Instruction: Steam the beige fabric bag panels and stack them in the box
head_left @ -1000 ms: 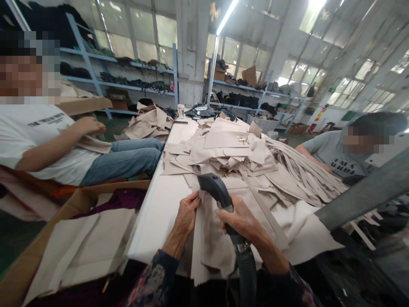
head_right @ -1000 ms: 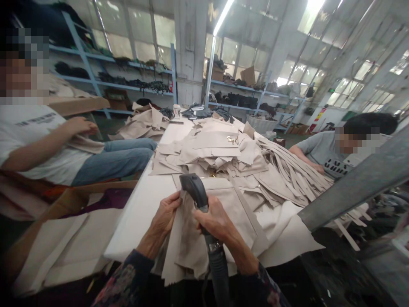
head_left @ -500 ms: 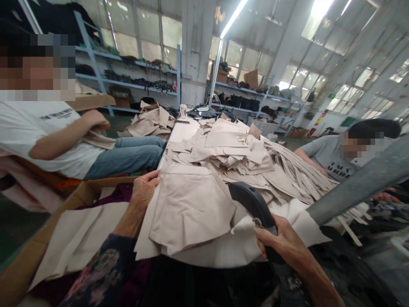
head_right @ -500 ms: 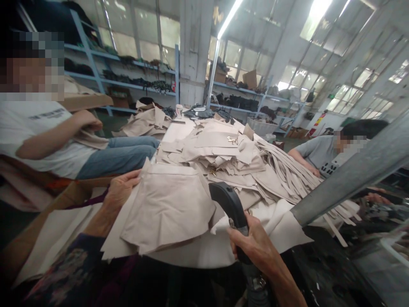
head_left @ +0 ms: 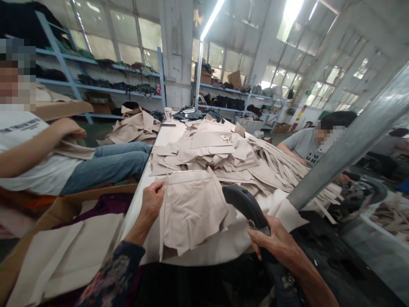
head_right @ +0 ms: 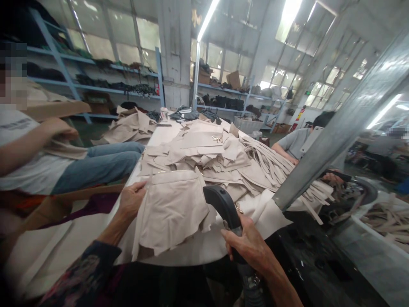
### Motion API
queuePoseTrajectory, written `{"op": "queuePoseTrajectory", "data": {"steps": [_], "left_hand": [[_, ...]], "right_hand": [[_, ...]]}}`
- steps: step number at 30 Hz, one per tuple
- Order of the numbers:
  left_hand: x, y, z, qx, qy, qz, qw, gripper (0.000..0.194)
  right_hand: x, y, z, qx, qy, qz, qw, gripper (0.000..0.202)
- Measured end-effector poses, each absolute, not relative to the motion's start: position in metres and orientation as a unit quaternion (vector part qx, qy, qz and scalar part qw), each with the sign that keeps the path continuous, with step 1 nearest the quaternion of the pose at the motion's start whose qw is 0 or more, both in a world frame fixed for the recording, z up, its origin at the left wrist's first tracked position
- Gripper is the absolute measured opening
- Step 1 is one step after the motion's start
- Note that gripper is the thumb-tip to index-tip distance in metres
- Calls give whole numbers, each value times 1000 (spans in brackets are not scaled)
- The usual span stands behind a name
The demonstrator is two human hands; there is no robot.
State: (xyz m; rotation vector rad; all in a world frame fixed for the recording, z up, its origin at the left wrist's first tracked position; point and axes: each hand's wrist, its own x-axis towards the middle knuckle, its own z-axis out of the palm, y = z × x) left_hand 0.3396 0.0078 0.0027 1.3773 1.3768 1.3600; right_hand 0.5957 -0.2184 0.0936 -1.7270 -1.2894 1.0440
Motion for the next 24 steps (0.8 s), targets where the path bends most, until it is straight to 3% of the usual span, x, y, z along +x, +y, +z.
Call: {"op": "queuePoseTrajectory", "data": {"steps": [3, 5, 7, 11, 13, 16, 20, 24], "left_hand": [[356, 13, -25, 662, 552, 415, 290, 28], [363, 12, -37, 693, 542, 379, 289, 28], [361, 3, -40, 698, 541, 382, 273, 34], [326, -41, -36, 652, 600, 448, 118, 50], [305, -78, -39, 583, 664, 455, 108, 53], [291, -136, -59, 425, 744, 429, 287, 42], [310, -176, -78, 225, 620, 456, 597, 48], [339, -168, -57, 166, 492, 482, 705, 45]], "right_hand": [[602, -221, 89, -679, -493, 401, 368, 15], [605, -221, 86, -685, -488, 398, 367, 15], [607, -221, 84, -687, -485, 399, 366, 14], [608, -219, 82, -696, -486, 398, 348, 15], [608, -216, 79, -699, -489, 401, 335, 17], [606, -210, 73, -691, -497, 415, 321, 19], [600, -205, 70, -683, -515, 417, 307, 19], [595, -210, 78, -676, -541, 398, 303, 19]]}}
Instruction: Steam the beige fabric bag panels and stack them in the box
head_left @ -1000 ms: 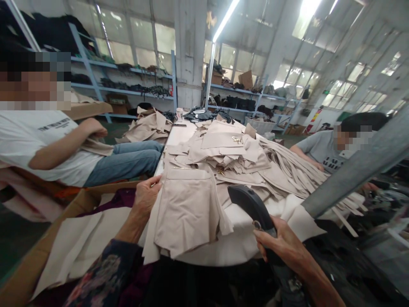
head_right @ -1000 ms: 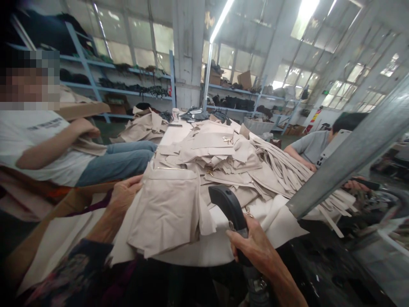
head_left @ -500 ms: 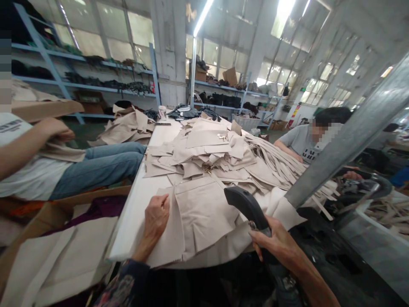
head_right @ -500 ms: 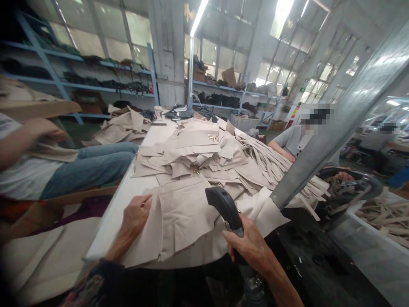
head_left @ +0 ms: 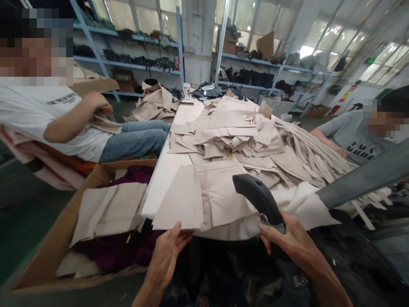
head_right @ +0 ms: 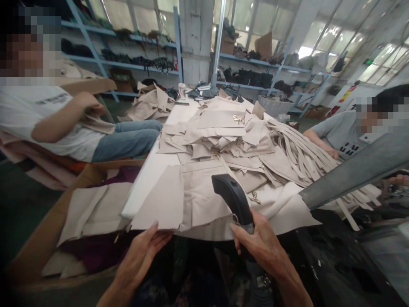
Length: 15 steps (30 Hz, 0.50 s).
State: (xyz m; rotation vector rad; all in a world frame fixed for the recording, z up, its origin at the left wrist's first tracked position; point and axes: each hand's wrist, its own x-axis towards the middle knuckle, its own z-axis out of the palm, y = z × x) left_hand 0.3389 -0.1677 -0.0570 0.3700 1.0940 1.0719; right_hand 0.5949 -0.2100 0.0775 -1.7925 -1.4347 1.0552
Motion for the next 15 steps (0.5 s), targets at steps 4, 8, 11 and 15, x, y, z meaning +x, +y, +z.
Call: {"op": "queuePoseTrajectory", "data": {"steps": [4, 8, 11, 15], "left_hand": [[361, -144, -30, 132, 409, 583, 689, 30], [377, -117, -24, 112, 456, 638, 610, 37], [379, -94, -19, 178, 531, 636, 532, 40], [359, -64, 19, 342, 521, 660, 419, 38]], "right_hand": [[592, -223, 86, -685, -542, 384, 300, 18], [590, -234, 89, -684, -538, 392, 300, 18], [588, -240, 90, -684, -541, 392, 293, 18], [587, -244, 93, -680, -551, 386, 290, 19]]}}
